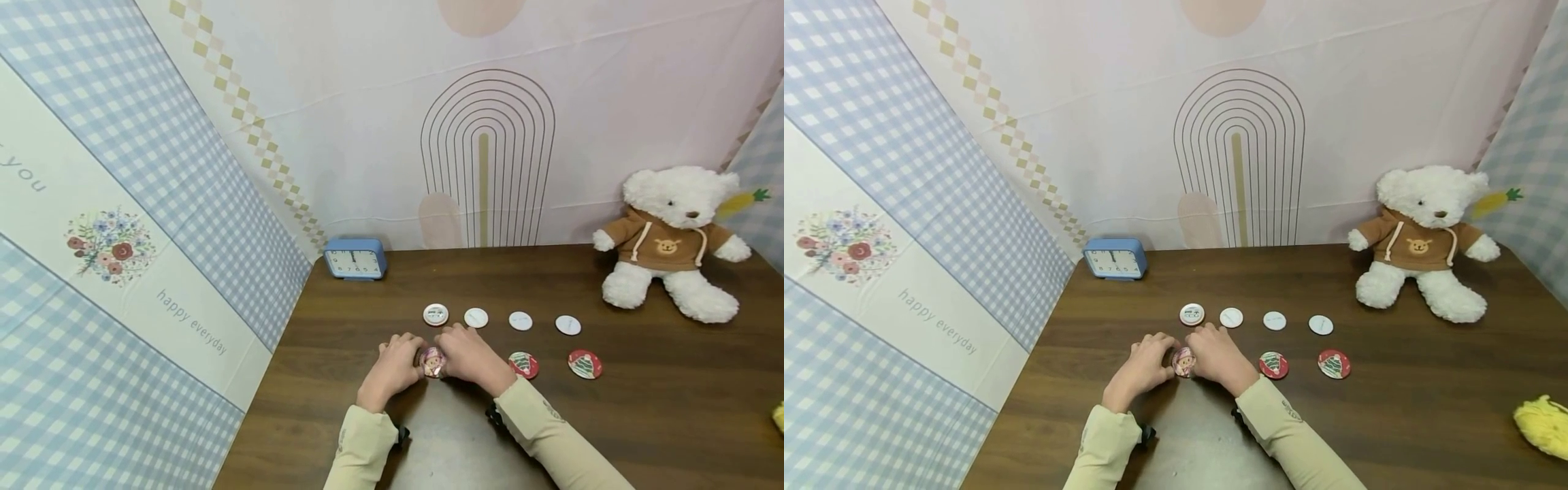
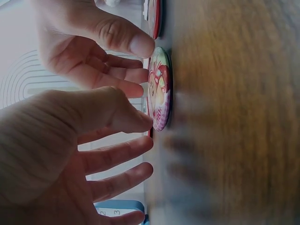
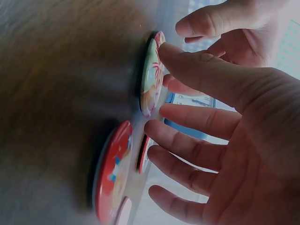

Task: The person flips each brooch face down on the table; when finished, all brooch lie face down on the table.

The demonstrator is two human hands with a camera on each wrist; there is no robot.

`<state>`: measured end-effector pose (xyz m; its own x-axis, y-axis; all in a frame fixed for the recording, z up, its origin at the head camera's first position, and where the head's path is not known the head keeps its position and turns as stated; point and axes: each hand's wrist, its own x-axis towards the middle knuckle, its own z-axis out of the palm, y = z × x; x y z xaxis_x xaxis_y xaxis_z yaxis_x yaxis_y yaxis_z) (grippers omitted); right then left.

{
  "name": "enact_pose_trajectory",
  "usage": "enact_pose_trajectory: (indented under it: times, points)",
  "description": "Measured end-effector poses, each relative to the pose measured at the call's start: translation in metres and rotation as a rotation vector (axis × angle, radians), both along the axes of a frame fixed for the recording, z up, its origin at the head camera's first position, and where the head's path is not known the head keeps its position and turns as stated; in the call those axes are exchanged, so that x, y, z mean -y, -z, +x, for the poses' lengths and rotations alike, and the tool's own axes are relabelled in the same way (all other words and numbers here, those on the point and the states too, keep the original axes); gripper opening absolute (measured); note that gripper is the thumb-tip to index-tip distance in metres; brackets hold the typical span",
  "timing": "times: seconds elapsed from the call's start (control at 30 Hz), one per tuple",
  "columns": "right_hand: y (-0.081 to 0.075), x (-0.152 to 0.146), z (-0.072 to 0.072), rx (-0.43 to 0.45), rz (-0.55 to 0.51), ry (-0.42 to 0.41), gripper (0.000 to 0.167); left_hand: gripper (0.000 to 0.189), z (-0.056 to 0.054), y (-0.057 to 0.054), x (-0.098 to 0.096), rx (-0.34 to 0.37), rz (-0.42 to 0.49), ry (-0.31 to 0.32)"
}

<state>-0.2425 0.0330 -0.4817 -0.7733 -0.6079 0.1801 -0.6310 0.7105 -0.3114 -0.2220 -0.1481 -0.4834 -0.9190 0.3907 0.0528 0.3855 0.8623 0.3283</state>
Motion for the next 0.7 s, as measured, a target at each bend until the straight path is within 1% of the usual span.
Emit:
enact_pose_trajectory:
  times: [0.17, 0.23, 0.43, 0.57, 0.7]
  points:
    - [0.0024, 0.0025, -0.0001, 0.034, 0.023, 0.017, 0.033, 0.047, 0.0012, 0.0004, -0.0001, 0.021, -0.02, 0.009]
    - [0.003, 0.0034, -0.0002, 0.044, 0.028, 0.018, 0.037, 0.05, 0.0019, 0.0002, -0.0001, 0.027, -0.032, 0.009]
    - [0.002, 0.0049, 0.0011, 0.064, 0.011, 0.022, 0.038, 0.045, 0.0028, 0.0009, 0.0007, 0.031, -0.031, 0.018]
    - [0.0023, 0.0067, 0.0018, 0.074, 0.029, 0.029, 0.037, 0.041, 0.003, 0.0016, 0.0014, 0.024, -0.03, 0.03]
    - [0.0024, 0.0078, 0.0025, 0.075, 0.04, 0.029, 0.031, 0.037, 0.003, 0.0027, 0.0032, 0.009, -0.021, 0.046]
